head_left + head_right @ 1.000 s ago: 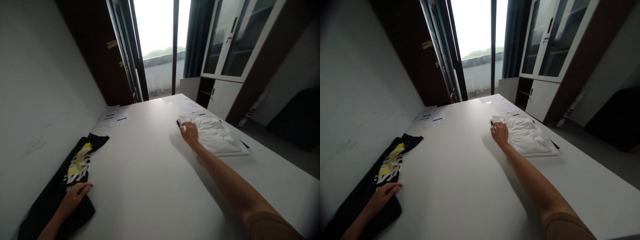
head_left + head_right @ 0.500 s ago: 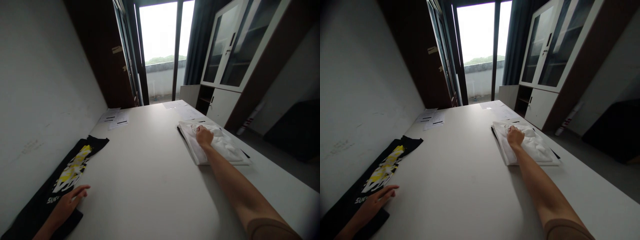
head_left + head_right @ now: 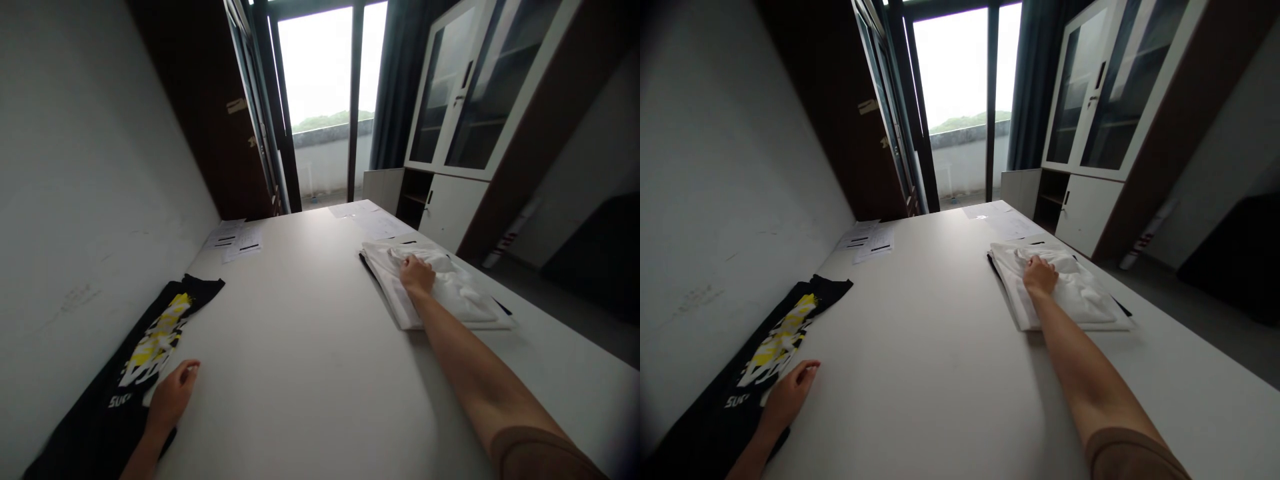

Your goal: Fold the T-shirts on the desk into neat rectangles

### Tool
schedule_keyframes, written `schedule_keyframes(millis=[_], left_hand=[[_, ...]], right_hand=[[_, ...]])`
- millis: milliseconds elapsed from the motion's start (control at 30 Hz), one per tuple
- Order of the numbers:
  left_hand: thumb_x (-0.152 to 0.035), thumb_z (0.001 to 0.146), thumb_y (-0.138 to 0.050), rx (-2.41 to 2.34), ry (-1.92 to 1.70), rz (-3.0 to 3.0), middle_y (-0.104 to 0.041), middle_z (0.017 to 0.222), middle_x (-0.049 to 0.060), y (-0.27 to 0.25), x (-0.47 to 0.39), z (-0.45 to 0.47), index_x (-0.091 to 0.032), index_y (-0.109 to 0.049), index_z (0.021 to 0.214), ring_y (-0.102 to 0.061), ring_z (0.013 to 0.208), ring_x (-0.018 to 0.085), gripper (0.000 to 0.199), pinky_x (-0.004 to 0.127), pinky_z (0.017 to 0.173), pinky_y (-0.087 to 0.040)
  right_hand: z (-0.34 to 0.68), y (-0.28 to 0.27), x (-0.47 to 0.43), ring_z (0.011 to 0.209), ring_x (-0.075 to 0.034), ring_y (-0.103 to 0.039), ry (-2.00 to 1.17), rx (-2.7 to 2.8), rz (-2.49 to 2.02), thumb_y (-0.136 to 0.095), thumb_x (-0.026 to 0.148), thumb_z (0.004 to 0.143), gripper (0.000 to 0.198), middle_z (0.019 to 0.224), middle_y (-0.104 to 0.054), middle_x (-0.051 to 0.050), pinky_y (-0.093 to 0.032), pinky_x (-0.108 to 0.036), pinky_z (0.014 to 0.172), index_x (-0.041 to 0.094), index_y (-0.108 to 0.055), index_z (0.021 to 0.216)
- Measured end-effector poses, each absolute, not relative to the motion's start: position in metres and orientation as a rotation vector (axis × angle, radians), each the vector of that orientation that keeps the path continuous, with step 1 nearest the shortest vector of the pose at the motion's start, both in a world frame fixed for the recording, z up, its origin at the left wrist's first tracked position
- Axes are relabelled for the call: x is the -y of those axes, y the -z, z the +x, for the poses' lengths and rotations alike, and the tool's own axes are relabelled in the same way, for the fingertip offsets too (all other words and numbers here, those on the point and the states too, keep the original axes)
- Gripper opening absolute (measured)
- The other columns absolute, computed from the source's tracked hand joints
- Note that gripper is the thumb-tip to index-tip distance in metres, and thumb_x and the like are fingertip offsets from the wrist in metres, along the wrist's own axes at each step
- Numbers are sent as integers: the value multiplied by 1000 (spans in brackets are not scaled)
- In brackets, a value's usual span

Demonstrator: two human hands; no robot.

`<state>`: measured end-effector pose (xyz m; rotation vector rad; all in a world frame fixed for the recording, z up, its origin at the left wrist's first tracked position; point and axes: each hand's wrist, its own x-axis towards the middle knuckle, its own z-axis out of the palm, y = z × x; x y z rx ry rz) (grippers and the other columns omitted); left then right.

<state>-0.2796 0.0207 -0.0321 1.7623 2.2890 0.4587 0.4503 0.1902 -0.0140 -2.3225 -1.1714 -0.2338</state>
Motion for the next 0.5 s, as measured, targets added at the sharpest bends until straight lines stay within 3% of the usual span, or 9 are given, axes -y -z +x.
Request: schedule_keyframes(millis=[100, 233, 333, 500], left_hand=[[-56, 97, -36, -2407, -363, 1739, -79, 96, 6, 35, -14, -306, -26, -68, 126, -76, 90, 29, 52, 37, 84, -52], [-55, 97, -33, -2645, -254, 1530, -81, 110, 10, 32, -13, -348, -24, -68, 126, -77, 95, 34, 55, 41, 84, -53], [-56, 98, -32, -2691, -218, 1486, -80, 120, 12, 30, -14, -358, -23, -67, 128, -77, 98, 36, 57, 43, 85, -54], [-56, 96, -35, -2700, -209, 1498, -80, 118, 13, 27, -12, -346, -22, -68, 129, -77, 99, 36, 57, 44, 85, -56]], right_hand=[[459, 13, -191, 97, -29, -63, 186, 1066, -2185, -45, 26, 107, 30, 114, -73, -19, -41, -36, 83, 15, -71, 118], [464, 18, -189, 91, -27, -62, 182, 980, -2012, -44, 30, 105, 33, 108, -74, -16, -40, -34, 79, 15, -70, 118], [464, 21, -187, 91, -27, -60, 165, 1100, -2035, -46, 33, 104, 34, 106, -72, -17, -41, -35, 80, 15, -73, 113], [457, 22, -184, 106, -33, -60, 253, 1175, -2245, -48, 36, 106, 36, 115, -69, -22, -43, -41, 90, 13, -74, 112]])
